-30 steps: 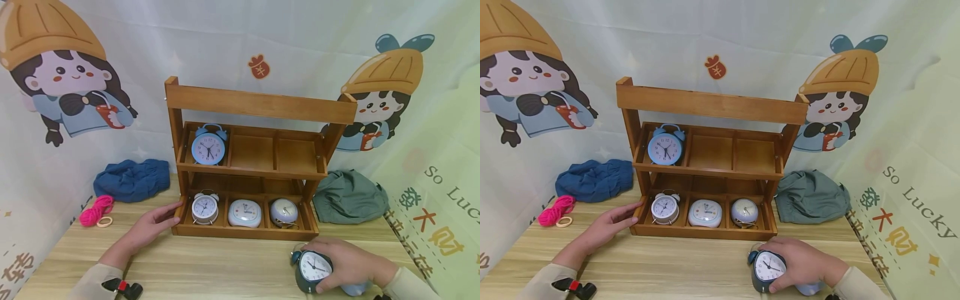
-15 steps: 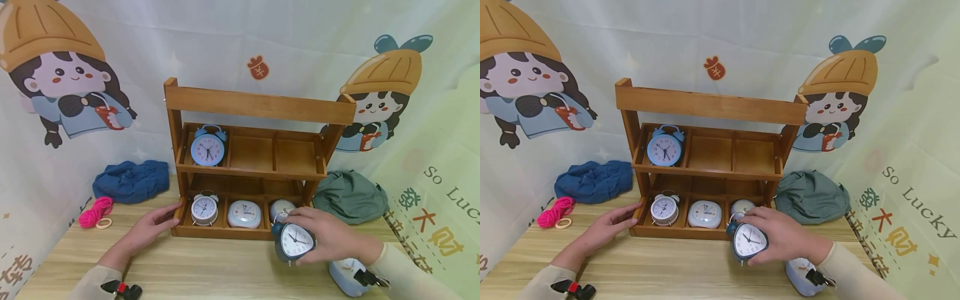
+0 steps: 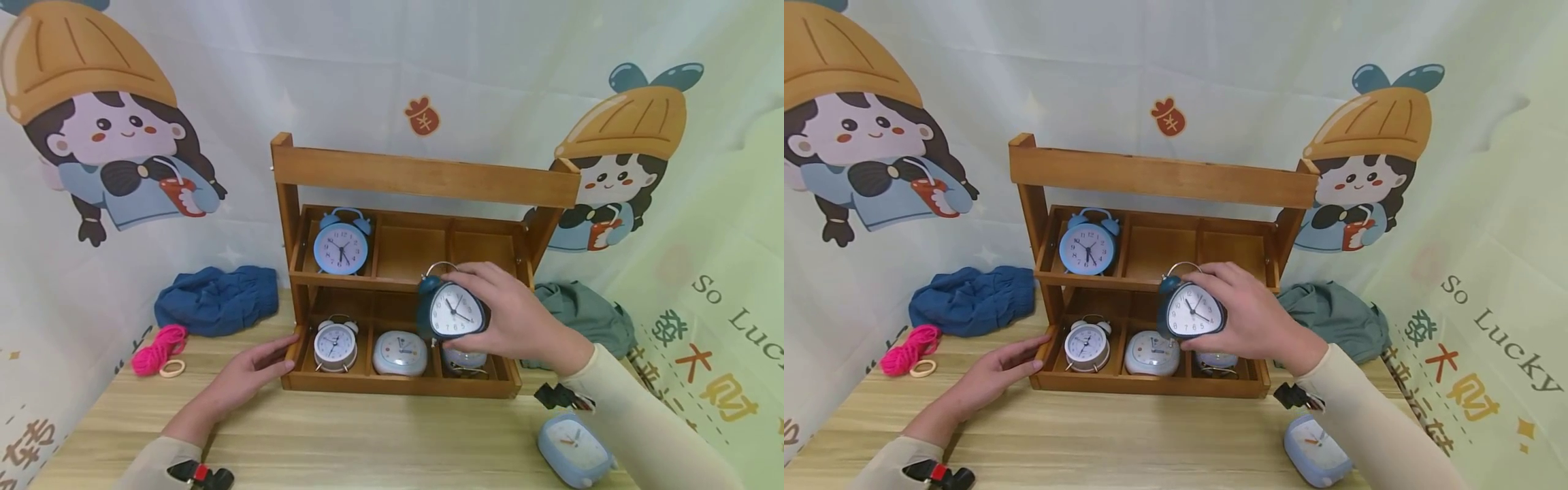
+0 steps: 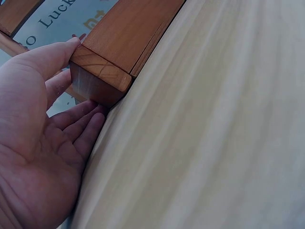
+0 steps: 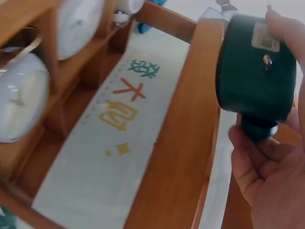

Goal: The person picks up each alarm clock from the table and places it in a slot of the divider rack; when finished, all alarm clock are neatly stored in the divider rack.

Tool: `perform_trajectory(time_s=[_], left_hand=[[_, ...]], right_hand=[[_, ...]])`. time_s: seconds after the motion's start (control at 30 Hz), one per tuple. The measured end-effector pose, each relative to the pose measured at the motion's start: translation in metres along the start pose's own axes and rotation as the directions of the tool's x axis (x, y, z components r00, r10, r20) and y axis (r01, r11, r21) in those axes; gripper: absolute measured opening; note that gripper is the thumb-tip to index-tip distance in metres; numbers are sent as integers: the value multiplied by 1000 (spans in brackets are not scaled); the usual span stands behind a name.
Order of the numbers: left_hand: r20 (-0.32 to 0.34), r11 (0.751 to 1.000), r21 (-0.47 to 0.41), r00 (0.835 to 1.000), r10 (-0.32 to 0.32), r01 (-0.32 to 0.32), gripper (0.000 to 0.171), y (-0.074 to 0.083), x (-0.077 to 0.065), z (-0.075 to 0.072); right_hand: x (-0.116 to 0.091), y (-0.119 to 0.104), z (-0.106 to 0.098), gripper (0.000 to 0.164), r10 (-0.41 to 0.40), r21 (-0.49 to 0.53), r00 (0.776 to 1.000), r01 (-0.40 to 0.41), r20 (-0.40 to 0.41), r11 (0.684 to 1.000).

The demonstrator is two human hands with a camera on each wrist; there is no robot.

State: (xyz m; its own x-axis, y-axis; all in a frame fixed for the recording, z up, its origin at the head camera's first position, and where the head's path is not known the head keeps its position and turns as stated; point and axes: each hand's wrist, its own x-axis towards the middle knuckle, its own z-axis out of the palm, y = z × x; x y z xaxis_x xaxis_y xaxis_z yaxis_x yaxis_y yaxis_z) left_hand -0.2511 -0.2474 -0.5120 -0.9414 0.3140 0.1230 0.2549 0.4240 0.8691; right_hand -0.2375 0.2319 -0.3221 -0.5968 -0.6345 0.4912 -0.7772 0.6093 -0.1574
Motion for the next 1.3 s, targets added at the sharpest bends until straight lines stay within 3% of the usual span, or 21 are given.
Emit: perform_trajectory(time_s=[0.27,0.6,0.9,1.3], left_hand=[[-8,1000,3,1000,-19,19,59,0,-1,0],[-5,999,34,1000,-19,19,59,0,0,0],[-7,999,32,1000,-31,31,60,1,2,2],[-8,1000,16,1000,-13,13,58,4,0,-1]], right_hand=[[40,7,-1,99,33,-60,987,-43,-155,997],[74,28,14,95,78,-132,973,-109,-218,985],[84,42,30,96,105,-206,971,-150,-215,967],[87,39,34,99,121,-290,979,-166,-164,943]])
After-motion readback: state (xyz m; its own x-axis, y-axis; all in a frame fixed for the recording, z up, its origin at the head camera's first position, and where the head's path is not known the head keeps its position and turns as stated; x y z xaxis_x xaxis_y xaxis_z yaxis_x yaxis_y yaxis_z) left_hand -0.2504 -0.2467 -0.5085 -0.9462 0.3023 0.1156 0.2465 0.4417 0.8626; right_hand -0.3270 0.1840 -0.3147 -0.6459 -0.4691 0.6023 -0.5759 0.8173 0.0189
